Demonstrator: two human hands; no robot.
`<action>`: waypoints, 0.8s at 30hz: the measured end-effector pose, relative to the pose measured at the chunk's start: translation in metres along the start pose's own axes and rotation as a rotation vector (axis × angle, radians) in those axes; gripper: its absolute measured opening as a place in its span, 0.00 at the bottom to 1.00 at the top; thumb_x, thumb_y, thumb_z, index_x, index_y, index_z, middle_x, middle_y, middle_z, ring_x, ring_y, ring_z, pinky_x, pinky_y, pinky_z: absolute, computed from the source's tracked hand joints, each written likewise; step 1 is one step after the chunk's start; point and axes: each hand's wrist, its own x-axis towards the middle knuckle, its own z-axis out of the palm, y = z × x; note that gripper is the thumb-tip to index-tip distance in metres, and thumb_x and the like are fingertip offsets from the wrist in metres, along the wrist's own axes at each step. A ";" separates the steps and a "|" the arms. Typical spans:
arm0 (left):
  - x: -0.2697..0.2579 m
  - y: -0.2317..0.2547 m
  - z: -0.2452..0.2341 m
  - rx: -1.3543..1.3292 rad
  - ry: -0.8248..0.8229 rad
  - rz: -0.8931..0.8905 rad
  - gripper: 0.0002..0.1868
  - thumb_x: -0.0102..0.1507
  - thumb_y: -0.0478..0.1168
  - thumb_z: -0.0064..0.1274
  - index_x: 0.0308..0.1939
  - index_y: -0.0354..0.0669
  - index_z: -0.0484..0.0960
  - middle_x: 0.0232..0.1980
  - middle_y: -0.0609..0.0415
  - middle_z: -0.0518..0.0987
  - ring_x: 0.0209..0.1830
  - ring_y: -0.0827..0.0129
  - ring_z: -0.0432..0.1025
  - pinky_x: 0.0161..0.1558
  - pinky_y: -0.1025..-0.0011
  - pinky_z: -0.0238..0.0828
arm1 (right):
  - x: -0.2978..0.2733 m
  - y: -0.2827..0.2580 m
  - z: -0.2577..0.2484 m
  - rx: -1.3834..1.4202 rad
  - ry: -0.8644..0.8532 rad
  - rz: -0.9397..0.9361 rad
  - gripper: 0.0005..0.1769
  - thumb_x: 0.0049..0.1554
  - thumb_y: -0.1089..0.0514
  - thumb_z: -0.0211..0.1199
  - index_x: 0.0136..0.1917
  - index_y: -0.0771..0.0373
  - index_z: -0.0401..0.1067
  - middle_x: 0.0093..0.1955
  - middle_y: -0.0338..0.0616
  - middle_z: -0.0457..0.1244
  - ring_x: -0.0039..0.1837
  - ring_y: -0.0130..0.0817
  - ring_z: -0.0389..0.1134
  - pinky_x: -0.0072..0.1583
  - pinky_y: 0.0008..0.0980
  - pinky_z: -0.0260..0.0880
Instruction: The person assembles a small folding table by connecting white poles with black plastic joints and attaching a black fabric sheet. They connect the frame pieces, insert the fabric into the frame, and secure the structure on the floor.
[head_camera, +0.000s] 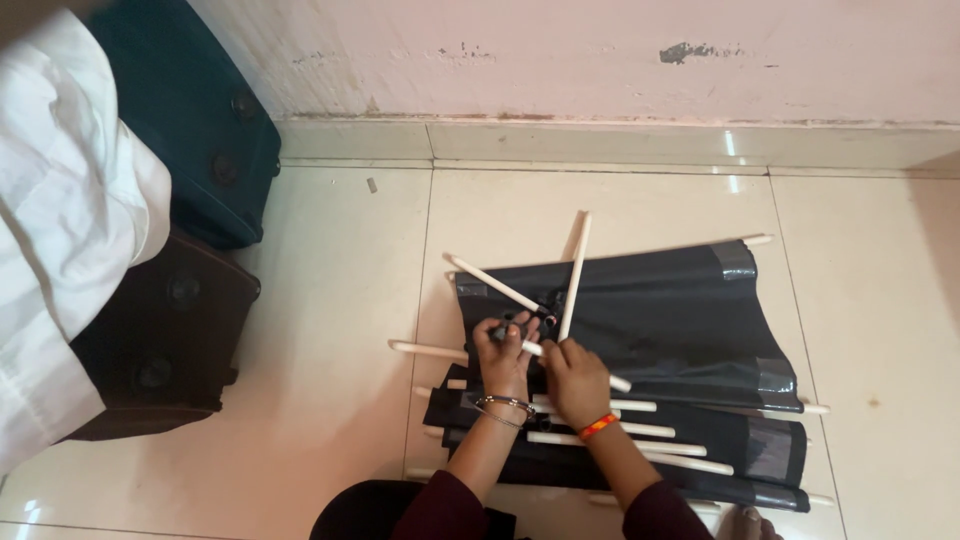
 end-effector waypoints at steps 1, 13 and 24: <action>0.000 -0.002 -0.004 0.044 0.049 -0.010 0.18 0.67 0.35 0.49 0.58 0.46 0.60 0.57 0.45 0.78 0.57 0.56 0.78 0.60 0.61 0.77 | -0.004 -0.004 0.004 -0.008 0.008 0.004 0.11 0.55 0.58 0.64 0.52 0.58 0.73 0.40 0.42 0.61 0.40 0.41 0.66 0.42 0.41 0.67; 0.013 -0.006 -0.016 0.090 0.207 -0.018 0.21 0.69 0.34 0.47 0.66 0.44 0.65 0.55 0.46 0.75 0.54 0.58 0.77 0.58 0.57 0.79 | -0.012 -0.001 0.024 0.020 0.032 0.094 0.09 0.58 0.55 0.63 0.50 0.60 0.72 0.38 0.42 0.62 0.37 0.41 0.67 0.38 0.39 0.67; -0.001 -0.001 0.012 0.177 0.058 -0.033 0.18 0.65 0.33 0.55 0.58 0.39 0.70 0.54 0.47 0.75 0.54 0.61 0.79 0.55 0.61 0.83 | -0.003 -0.002 0.007 0.044 0.195 0.187 0.11 0.57 0.61 0.62 0.54 0.61 0.75 0.40 0.44 0.62 0.40 0.44 0.65 0.42 0.41 0.64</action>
